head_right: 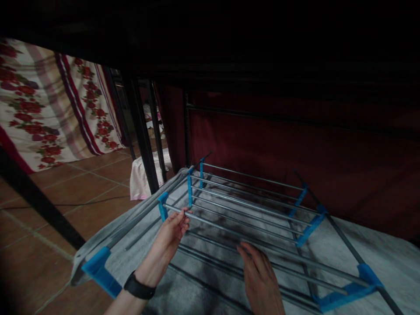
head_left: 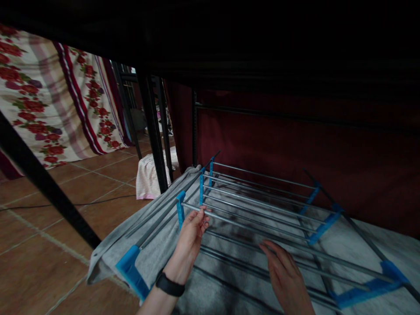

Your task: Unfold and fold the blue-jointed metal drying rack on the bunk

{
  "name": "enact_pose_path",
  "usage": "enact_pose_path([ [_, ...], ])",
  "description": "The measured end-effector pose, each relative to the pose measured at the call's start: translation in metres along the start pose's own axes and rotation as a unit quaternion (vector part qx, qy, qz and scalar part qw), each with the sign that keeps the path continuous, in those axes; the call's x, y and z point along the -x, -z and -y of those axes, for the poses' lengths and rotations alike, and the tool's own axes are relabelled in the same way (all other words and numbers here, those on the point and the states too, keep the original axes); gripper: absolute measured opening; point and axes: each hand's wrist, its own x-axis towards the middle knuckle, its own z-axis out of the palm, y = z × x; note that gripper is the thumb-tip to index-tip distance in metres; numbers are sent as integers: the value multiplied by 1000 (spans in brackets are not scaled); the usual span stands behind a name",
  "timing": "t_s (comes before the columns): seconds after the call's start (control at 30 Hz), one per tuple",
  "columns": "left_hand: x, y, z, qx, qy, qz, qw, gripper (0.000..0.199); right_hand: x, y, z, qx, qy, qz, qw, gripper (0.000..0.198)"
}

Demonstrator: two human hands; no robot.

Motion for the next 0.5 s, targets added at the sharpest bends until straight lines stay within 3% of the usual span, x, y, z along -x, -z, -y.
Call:
enact_pose_path([
  [0.17, -2, 1, -1, -3, -6, 18, 1000, 18, -15, 1, 7, 19, 19, -1, 1000, 50],
  [0.5, -5, 2, -1, -5, -6, 18, 1000, 17, -77, 1, 37, 70, 14, 7, 997, 41],
])
